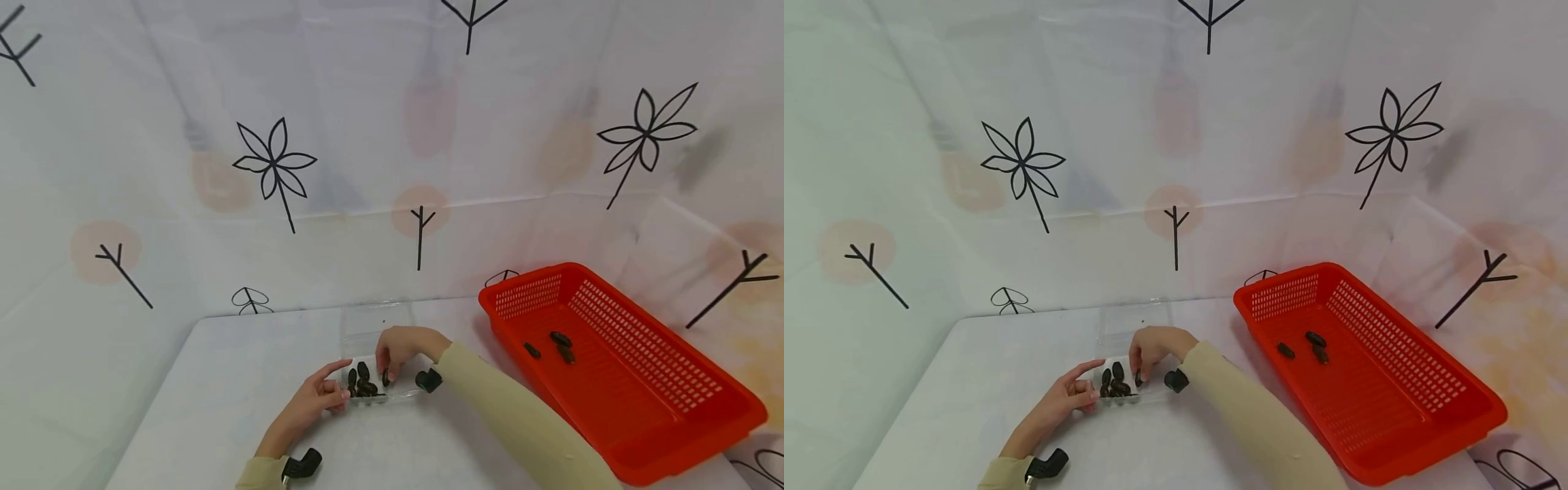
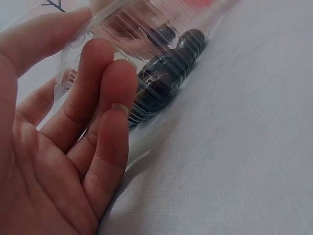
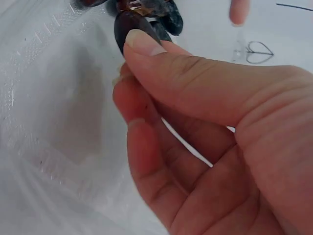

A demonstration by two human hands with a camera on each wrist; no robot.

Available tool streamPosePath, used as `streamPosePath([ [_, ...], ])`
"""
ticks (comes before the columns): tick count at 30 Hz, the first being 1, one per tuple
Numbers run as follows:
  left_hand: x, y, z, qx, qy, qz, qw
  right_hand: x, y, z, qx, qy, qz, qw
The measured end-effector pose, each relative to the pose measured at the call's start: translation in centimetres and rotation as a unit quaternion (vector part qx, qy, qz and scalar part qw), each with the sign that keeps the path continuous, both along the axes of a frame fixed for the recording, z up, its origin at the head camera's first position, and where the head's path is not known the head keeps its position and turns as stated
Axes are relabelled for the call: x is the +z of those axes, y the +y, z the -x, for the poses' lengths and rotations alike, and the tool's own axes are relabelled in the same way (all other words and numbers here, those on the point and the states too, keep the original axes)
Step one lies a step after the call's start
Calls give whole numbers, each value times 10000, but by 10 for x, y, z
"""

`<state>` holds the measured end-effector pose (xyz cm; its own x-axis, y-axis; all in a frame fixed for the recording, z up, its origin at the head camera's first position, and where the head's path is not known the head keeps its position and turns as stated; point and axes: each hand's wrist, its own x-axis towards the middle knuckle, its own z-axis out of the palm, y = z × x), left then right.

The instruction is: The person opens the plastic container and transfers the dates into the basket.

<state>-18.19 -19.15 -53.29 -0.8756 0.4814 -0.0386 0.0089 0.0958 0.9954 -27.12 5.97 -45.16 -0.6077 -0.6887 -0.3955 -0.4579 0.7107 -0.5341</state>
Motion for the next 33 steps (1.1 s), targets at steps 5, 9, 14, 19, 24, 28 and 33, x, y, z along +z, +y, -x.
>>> streamPosePath([
  [5, -1, -1, 0, 9, 7, -4, 10000, 1, 11, 3, 15, -48, 384, 9992],
  [9, -1, -1, 0, 38, 12, 15, 10000, 3, 24, 4, -11, -56, 731, 9973],
  [14, -1, -2, 0, 10, 33, -14, 10000, 12, 43, 3, -235, -136, 1157, 9929],
  [19, -1, -2, 1, -15, 73, -75, 9999, 25, 65, -1, -502, -119, 1547, 9866],
  [24, -1, 0, 0, -30, 60, -65, 10000, 40, 100, -9, -900, -196, 1967, 9761],
  [28, 2, 0, -2, 45, -7, 45, 10000, 50, 134, -14, -1234, -48, 2130, 9692],
  [33, 3, 2, -2, 125, -70, 135, 9998, 55, 184, -20, -1775, 190, 2134, 9605],
])
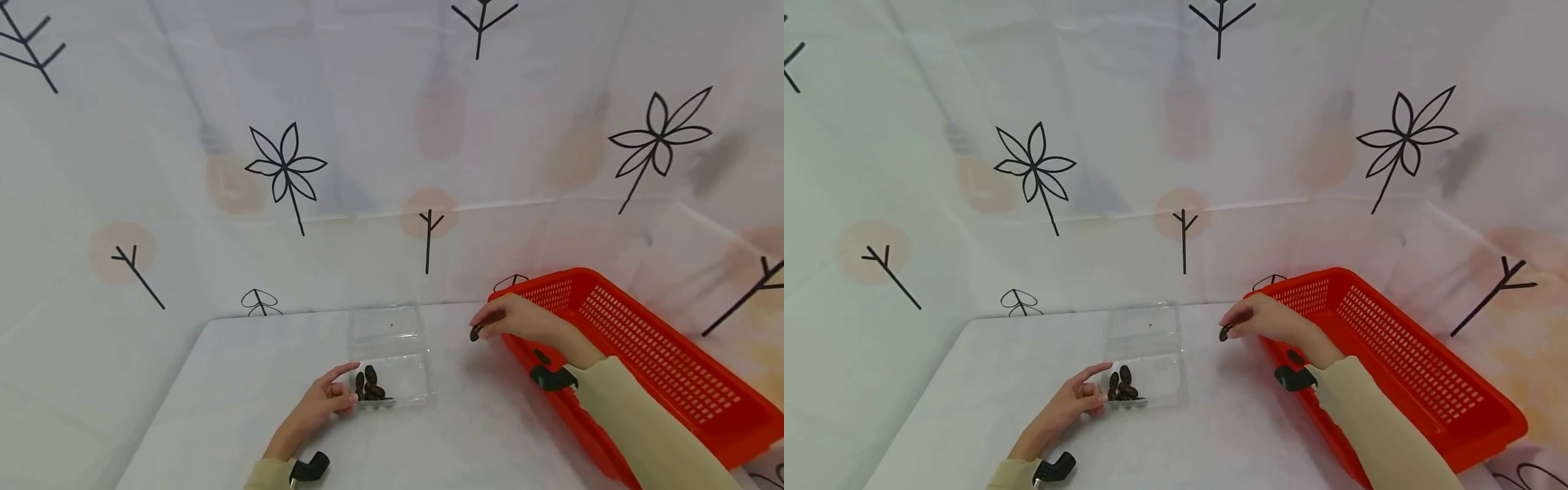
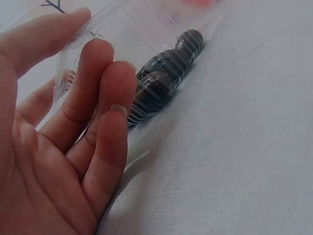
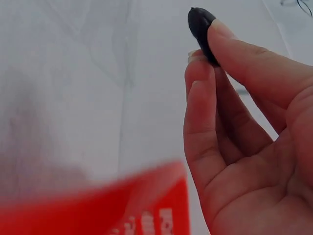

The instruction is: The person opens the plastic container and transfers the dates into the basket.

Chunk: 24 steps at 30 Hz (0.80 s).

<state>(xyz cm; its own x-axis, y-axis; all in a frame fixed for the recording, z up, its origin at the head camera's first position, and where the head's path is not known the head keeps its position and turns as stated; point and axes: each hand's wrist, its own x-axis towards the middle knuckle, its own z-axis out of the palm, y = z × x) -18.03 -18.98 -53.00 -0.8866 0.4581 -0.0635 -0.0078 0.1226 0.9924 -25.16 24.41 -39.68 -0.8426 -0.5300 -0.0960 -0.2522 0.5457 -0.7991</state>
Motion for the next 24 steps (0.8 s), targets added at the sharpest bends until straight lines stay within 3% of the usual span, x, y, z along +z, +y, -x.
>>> streamPosePath([
  [11, -1, 0, 2, 89, 39, 163, 9998, -3, 102, -19, -1003, -224, 274, 9943],
  [14, -2, -1, 3, 96, 42, 219, 9997, -11, 121, -20, -1015, -454, 699, 9913],
  [18, 0, -2, 4, 120, 97, 304, 9994, -21, 140, -19, -742, -837, 1353, 9845],
  [20, 1, -3, 5, 105, 125, 308, 9994, -25, 148, -18, -676, -962, 1354, 9838],
  [24, 0, -3, 5, 5, 128, 253, 9996, -30, 158, -18, -754, -1095, 869, 9873],
])
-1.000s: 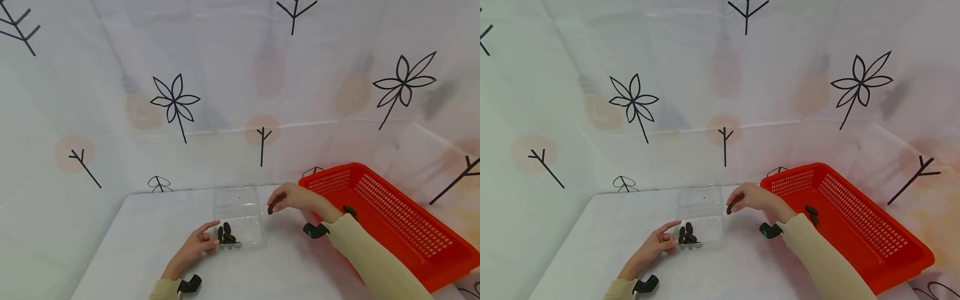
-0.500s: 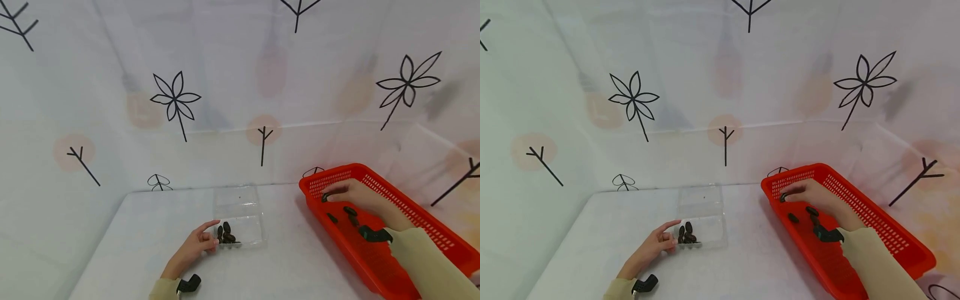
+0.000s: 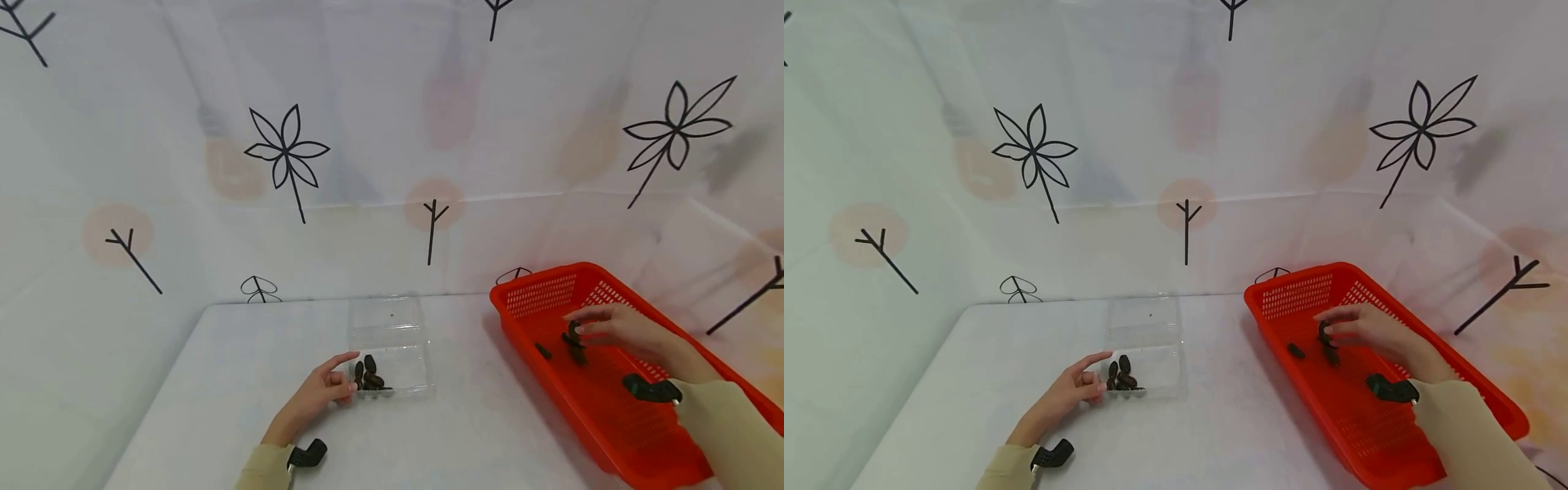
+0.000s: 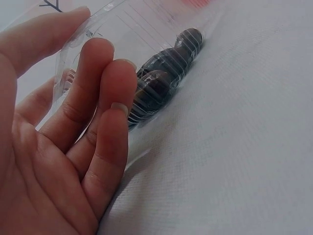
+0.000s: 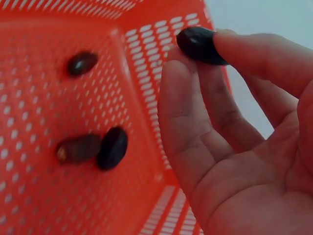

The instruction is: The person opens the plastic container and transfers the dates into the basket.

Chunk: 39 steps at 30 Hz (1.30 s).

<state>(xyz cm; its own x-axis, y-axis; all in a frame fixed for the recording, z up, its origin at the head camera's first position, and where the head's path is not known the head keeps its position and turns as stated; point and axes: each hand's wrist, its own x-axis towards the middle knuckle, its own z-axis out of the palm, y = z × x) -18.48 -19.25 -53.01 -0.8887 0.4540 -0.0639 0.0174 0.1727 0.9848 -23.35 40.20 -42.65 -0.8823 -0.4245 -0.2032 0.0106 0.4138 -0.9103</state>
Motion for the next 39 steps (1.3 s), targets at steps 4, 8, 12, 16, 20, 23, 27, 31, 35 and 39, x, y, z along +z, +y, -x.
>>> streamPosePath([
  [4, 0, 0, 1, -26, 22, -72, 10000, -6, 5, 1, -72, -43, -499, 9987],
  [8, -1, 0, -1, 52, -46, -49, 10000, -16, 13, -1, -323, -194, -833, 9958],
  [12, -5, 0, -4, 44, -124, -19, 9999, -26, 24, -3, -427, -200, -1196, 9917],
  [16, -7, 1, -5, 34, -136, -54, 9999, -34, 34, -4, -468, -131, -1472, 9879],
  [20, -5, 2, -3, 90, -91, -42, 9999, -39, 40, -2, -578, -268, -1480, 9869],
  [23, -4, 2, -2, 84, -72, -40, 9999, -41, 41, -1, -633, -405, -1462, 9864],
  [27, -4, 2, -1, 55, -86, -67, 9999, -41, 39, -1, -689, -480, -1474, 9855],
  [31, -3, 1, -1, 53, -70, -108, 9999, -40, 38, 0, -714, -483, -1478, 9853],
  [35, -2, 2, -2, 40, -84, -115, 9999, -39, 39, -2, -644, -391, -1349, 9880],
  [39, -2, 2, -2, 10, -94, -143, 9999, -34, 37, -4, -581, -76, -1499, 9870],
])
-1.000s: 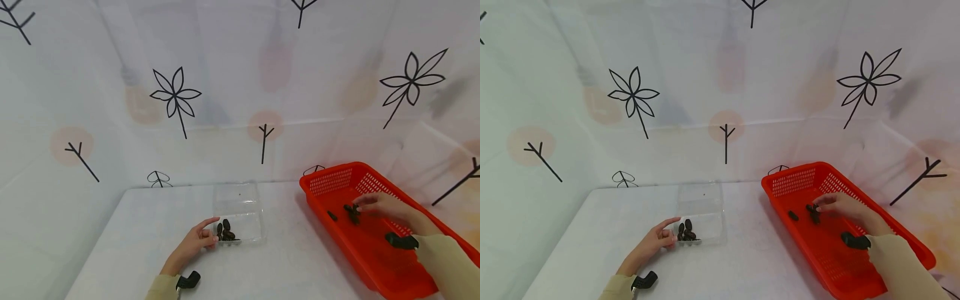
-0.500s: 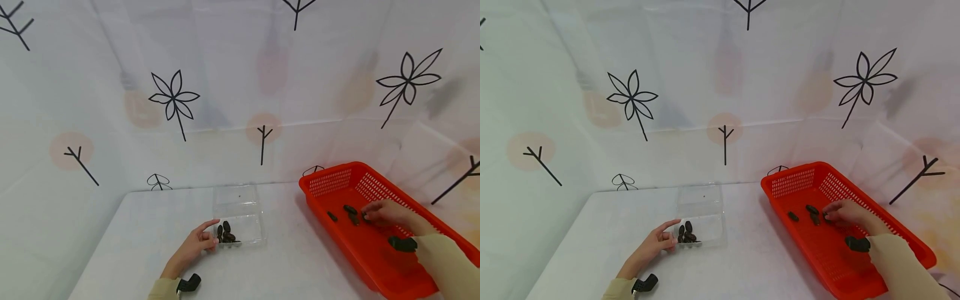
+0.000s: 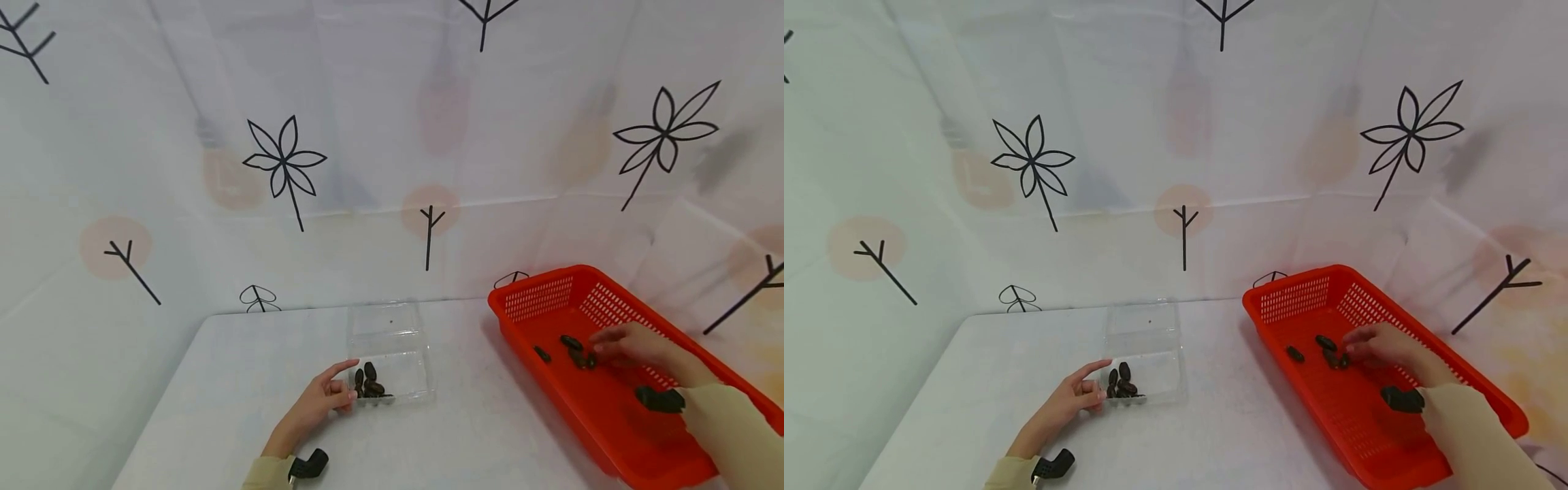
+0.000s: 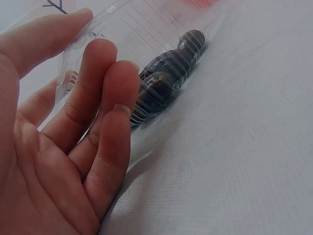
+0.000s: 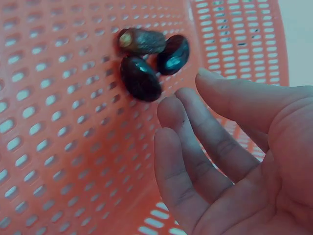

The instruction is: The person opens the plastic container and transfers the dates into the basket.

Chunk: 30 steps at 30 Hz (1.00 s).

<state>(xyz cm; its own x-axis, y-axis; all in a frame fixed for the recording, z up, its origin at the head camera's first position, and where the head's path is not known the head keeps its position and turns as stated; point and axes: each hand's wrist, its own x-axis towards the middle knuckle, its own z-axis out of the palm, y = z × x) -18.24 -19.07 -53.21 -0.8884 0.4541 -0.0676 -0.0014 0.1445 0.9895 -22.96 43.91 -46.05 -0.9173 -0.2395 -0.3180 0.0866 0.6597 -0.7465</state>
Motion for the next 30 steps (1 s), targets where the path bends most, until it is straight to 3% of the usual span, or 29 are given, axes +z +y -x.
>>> streamPosePath([
  [5, 0, -1, -1, -32, 53, -18, 10000, 12, -10, -2, 95, 435, -431, 9981],
  [13, -1, -1, 0, -32, 72, -66, 9999, 35, -35, -5, 246, 1113, -65, 9935],
  [23, 4, 2, -2, 29, 49, -8, 10000, 61, -96, -10, 388, 1651, -93, 9855],
  [30, 7, 4, -4, 107, 65, 64, 9999, 70, -135, -9, 808, 1928, -9, 9779],
])
